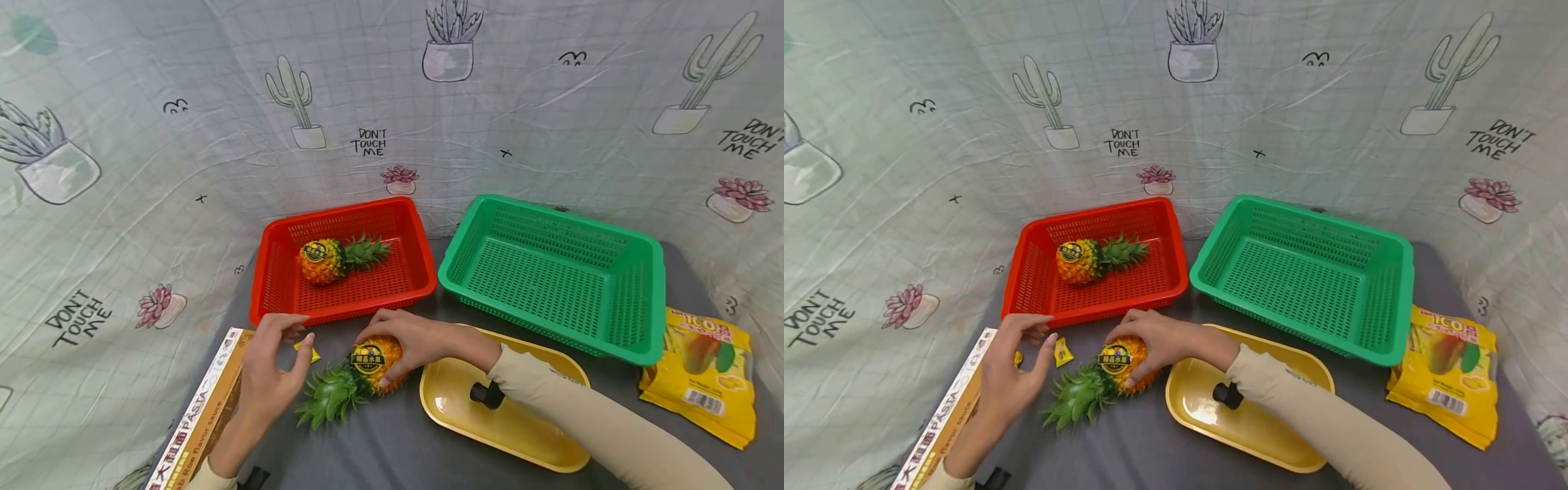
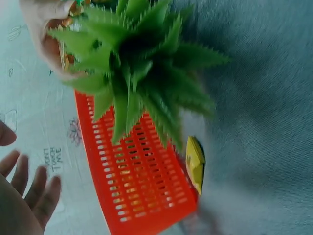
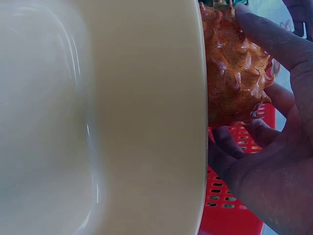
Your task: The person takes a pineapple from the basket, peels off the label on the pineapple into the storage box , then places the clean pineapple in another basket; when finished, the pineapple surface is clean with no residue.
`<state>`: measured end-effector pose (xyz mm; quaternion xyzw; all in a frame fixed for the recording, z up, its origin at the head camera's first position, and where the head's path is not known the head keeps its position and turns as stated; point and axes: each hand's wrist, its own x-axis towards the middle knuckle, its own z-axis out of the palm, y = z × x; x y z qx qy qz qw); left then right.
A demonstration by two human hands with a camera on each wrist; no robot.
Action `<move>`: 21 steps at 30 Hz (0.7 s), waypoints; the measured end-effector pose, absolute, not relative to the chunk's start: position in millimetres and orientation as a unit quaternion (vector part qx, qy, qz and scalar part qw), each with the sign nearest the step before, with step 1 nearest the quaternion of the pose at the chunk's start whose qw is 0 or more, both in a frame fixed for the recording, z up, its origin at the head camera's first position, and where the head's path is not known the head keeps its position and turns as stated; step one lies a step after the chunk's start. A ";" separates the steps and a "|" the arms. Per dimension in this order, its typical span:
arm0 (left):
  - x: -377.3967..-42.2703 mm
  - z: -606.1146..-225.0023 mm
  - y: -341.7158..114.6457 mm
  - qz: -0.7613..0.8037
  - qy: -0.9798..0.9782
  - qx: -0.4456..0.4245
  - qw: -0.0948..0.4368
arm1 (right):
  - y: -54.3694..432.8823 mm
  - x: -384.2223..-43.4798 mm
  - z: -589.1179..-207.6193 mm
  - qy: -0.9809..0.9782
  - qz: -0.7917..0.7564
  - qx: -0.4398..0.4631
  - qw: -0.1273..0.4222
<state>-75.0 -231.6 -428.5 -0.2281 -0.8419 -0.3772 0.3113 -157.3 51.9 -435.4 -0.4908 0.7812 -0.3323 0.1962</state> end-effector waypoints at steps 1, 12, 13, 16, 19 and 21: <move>-72.6 -429.7 -230.7 -0.378 -0.844 -0.233 0.301 | 52.2 -157.5 -435.7 0.782 -0.333 -0.490 0.195; -59.2 -451.1 -218.7 -0.301 -0.922 -0.206 0.133 | 54.9 -156.3 -434.9 0.794 -0.331 -0.470 0.198; -57.8 -453.0 -217.6 -0.295 -0.927 -0.201 0.116 | 54.6 -155.9 -434.8 0.794 -0.331 -0.470 0.199; -53.5 -458.2 -214.8 -0.282 -0.939 -0.182 0.076 | 53.1 -154.9 -435.1 0.794 -0.330 -0.469 0.200; -51.3 -462.3 -212.3 -0.278 -0.944 -0.166 0.054 | 51.9 -154.1 -436.0 0.797 -0.330 -0.464 0.202; -50.7 -464.2 -211.4 -0.283 -0.945 -0.159 0.046 | 51.8 -153.9 -437.1 0.798 -0.332 -0.461 0.203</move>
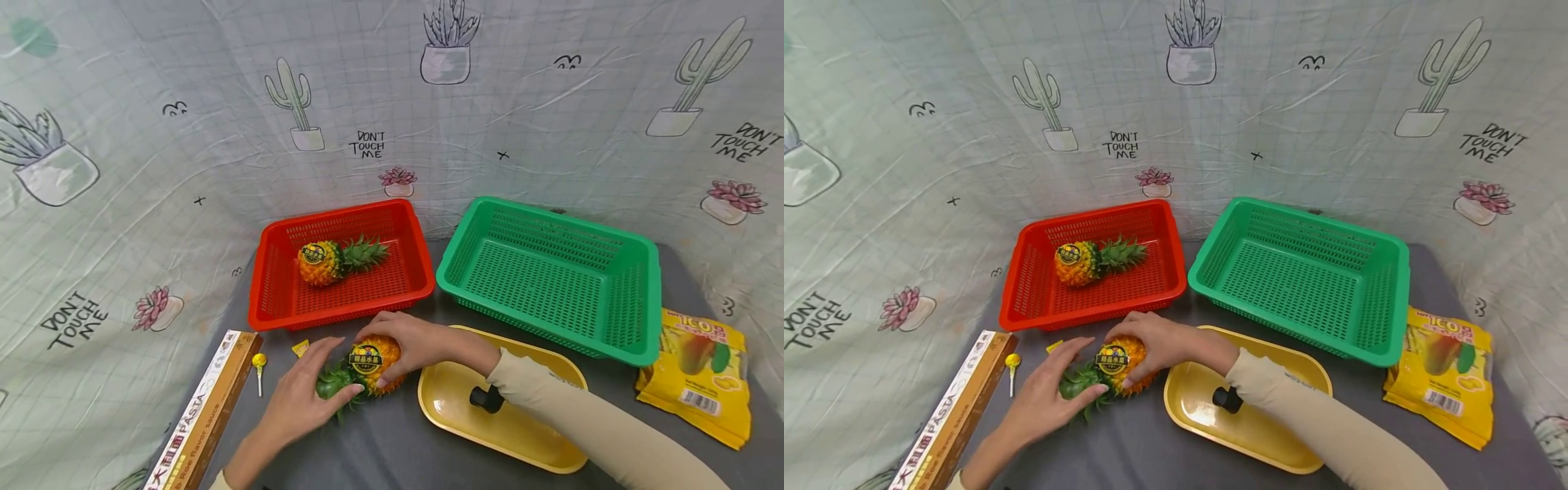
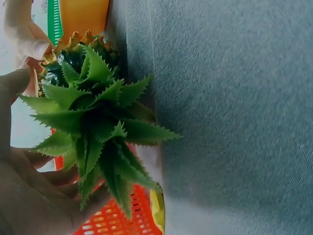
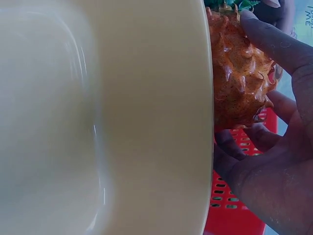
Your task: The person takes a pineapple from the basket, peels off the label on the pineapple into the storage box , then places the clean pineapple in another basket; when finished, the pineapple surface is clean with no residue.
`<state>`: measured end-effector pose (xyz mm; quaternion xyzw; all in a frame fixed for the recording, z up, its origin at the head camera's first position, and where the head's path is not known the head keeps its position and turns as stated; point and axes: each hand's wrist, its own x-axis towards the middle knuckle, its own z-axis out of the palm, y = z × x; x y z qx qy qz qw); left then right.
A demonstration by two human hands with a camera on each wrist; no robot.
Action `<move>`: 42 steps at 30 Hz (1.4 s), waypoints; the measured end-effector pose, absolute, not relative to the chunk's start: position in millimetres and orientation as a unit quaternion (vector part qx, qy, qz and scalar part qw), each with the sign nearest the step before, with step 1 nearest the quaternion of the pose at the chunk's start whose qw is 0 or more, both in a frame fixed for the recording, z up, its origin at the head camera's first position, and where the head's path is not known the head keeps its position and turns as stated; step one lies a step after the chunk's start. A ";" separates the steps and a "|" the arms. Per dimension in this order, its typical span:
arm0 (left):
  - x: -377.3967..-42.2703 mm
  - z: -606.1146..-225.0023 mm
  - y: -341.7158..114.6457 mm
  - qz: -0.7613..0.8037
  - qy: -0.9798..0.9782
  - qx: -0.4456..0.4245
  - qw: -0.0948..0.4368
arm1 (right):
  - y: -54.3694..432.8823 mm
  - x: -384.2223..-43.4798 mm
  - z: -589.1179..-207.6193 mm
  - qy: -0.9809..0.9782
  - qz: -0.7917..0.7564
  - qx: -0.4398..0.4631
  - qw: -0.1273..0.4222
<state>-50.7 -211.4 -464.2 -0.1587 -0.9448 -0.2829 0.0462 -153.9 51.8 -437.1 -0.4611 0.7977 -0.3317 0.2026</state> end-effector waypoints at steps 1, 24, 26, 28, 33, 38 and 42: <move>-50.8 -465.0 -210.8 -0.285 -0.945 -0.156 0.043 | 51.9 -153.9 -437.6 0.798 -0.332 -0.460 0.203; -49.4 -482.7 -192.6 -0.317 -0.944 -0.085 0.035 | 53.2 -151.3 -441.4 0.803 -0.338 -0.462 0.167; -49.6 -482.2 -192.2 -0.317 -0.944 -0.083 0.034 | 53.6 -151.5 -441.7 0.800 -0.343 -0.465 0.162; -49.3 -482.2 -191.8 -0.316 -0.944 -0.083 0.037 | 54.2 -151.1 -441.7 0.797 -0.346 -0.468 0.159; -48.2 -485.7 -191.9 -0.321 -0.941 -0.091 0.054 | 54.8 -149.6 -442.0 0.798 -0.347 -0.467 0.160; -48.8 -486.1 -192.4 -0.327 -0.938 -0.095 0.060 | 55.2 -148.9 -441.0 0.801 -0.348 -0.458 0.165; -48.8 -483.5 -192.2 -0.332 -0.937 -0.096 0.059 | 55.9 -148.5 -440.8 0.802 -0.357 -0.450 0.165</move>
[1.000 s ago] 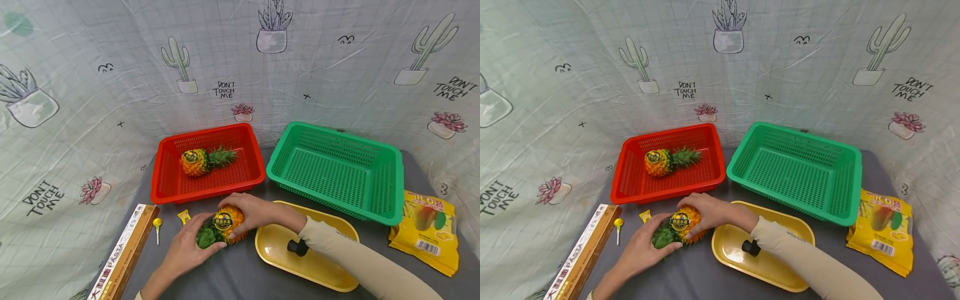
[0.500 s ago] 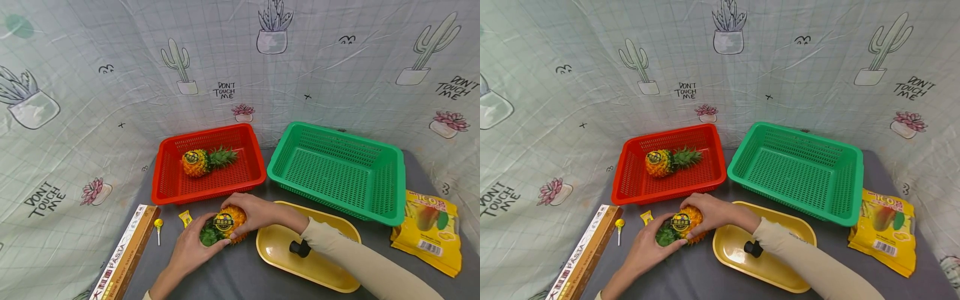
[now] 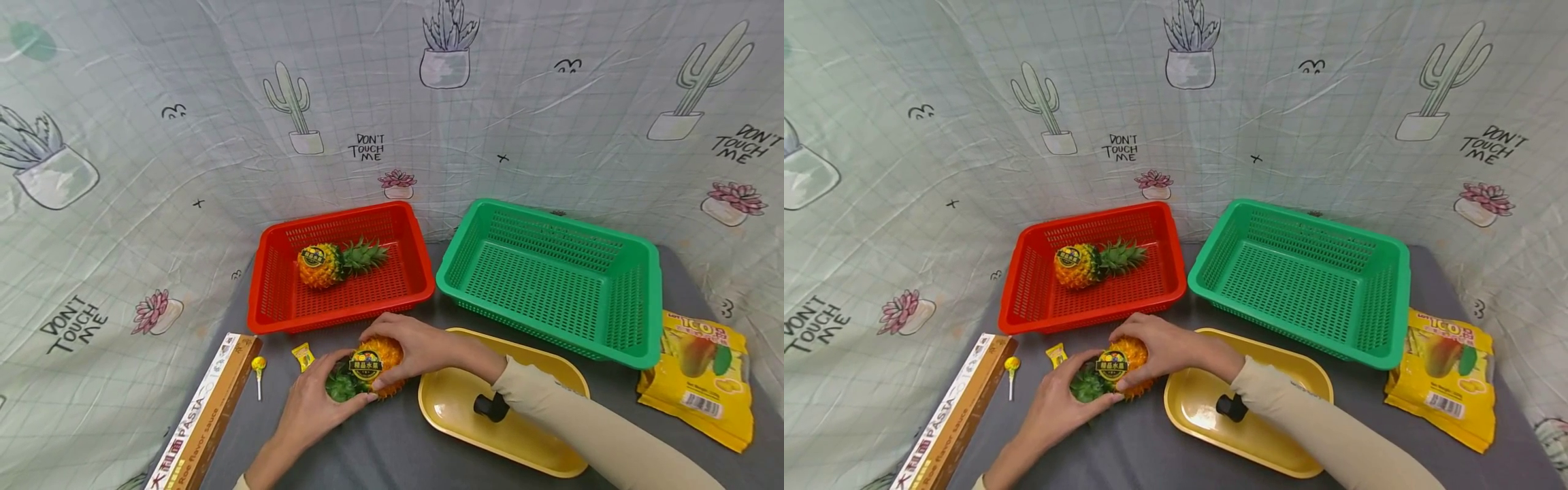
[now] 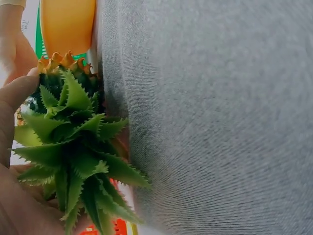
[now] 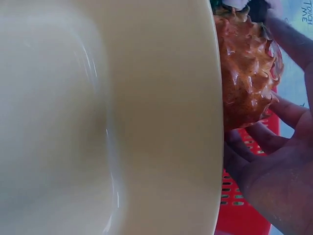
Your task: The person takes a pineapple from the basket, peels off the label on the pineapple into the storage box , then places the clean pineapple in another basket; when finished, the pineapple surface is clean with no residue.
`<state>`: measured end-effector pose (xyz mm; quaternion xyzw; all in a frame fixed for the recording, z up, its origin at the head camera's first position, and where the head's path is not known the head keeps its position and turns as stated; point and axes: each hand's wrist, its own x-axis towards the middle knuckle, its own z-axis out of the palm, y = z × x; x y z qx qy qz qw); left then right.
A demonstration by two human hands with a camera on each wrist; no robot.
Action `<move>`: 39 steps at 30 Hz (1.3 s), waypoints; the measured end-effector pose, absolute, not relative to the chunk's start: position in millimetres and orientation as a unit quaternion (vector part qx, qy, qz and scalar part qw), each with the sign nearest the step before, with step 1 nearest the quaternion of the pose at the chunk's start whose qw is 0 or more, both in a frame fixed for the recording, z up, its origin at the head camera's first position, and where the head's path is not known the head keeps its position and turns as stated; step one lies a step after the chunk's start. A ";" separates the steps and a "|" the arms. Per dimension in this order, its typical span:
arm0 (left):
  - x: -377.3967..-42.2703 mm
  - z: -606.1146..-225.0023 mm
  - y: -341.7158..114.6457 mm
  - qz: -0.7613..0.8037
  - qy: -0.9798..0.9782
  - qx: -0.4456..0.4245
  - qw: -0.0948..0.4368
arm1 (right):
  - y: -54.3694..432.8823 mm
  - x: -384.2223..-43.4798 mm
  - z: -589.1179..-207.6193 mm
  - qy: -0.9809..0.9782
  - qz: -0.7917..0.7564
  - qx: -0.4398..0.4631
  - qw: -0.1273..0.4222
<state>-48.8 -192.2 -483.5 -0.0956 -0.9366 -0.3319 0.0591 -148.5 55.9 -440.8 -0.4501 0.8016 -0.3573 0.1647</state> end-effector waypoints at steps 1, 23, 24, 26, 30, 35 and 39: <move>-48.7 -483.0 -192.2 -0.332 -0.937 -0.096 0.058 | 55.8 -148.2 -440.2 0.802 -0.361 -0.447 0.163; -50.4 -480.2 -191.6 -0.342 -0.933 -0.100 0.051 | 42.8 -140.5 -419.7 0.843 -0.358 -0.395 0.064; -50.2 -480.4 -191.7 -0.342 -0.933 -0.100 0.051 | 42.6 -140.4 -420.1 0.844 -0.357 -0.394 0.065; -50.0 -479.8 -191.7 -0.344 -0.933 -0.097 0.050 | 42.4 -140.0 -419.6 0.846 -0.354 -0.392 0.066; -50.3 -478.7 -191.6 -0.343 -0.933 -0.098 0.053 | 42.1 -140.3 -418.0 0.849 -0.352 -0.389 0.068; -50.6 -478.2 -191.9 -0.346 -0.932 -0.097 0.048 | 39.0 -141.7 -417.8 0.842 -0.361 -0.390 0.094; -50.4 -478.6 -192.5 -0.354 -0.930 -0.093 0.043 | 35.9 -142.1 -416.7 0.833 -0.367 -0.397 0.113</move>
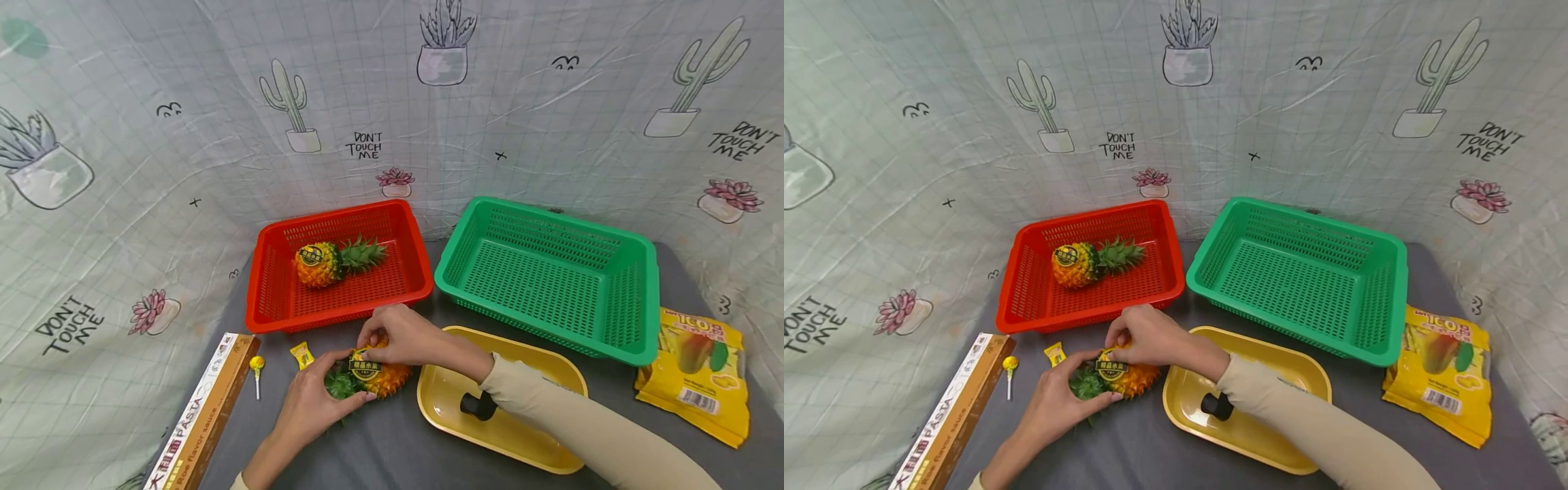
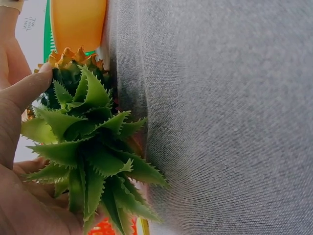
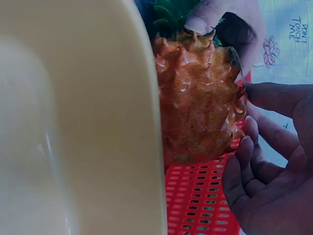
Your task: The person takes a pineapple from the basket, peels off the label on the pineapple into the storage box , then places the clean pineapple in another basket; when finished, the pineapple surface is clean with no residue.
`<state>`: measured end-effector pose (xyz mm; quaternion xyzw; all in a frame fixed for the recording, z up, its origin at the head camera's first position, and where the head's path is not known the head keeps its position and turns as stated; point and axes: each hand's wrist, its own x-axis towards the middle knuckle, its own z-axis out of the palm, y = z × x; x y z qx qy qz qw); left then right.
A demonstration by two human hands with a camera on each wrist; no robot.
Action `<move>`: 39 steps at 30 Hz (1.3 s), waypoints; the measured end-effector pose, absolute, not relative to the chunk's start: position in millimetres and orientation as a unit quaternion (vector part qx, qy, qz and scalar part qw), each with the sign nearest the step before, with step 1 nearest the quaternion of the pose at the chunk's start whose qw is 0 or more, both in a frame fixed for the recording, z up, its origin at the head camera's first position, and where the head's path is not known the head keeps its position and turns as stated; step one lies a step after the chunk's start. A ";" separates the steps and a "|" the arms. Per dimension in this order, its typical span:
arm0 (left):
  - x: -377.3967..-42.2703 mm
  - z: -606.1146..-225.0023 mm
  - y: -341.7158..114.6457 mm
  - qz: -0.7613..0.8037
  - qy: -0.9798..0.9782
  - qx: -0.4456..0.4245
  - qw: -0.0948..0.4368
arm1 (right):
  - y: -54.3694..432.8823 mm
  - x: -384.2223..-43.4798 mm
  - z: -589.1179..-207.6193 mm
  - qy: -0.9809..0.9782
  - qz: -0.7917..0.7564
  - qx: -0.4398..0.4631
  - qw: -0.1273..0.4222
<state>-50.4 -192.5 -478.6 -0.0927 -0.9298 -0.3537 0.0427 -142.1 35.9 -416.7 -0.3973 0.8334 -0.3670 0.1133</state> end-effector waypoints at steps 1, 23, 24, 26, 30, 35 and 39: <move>-50.4 -478.5 -192.6 -0.356 -0.929 -0.092 0.041 | 35.3 -141.9 -416.1 0.833 -0.367 -0.398 0.116; -49.3 -477.7 -192.5 -0.354 -0.930 -0.093 0.040 | 37.1 -142.8 -413.5 0.799 -0.426 -0.404 0.132; -49.2 -477.7 -192.4 -0.353 -0.930 -0.093 0.039 | 37.9 -142.9 -413.5 0.793 -0.433 -0.408 0.132; -49.1 -477.3 -192.1 -0.352 -0.930 -0.094 0.040 | 39.7 -142.7 -412.9 0.783 -0.447 -0.412 0.136; -48.8 -477.5 -192.3 -0.352 -0.930 -0.097 0.044 | 44.9 -142.2 -412.9 0.761 -0.478 -0.408 0.161; -48.7 -478.6 -192.6 -0.349 -0.930 -0.101 0.050 | 54.5 -140.0 -409.4 0.746 -0.508 -0.389 0.184; -48.6 -479.5 -193.1 -0.343 -0.932 -0.104 0.054 | 62.6 -138.2 -405.0 0.744 -0.514 -0.386 0.184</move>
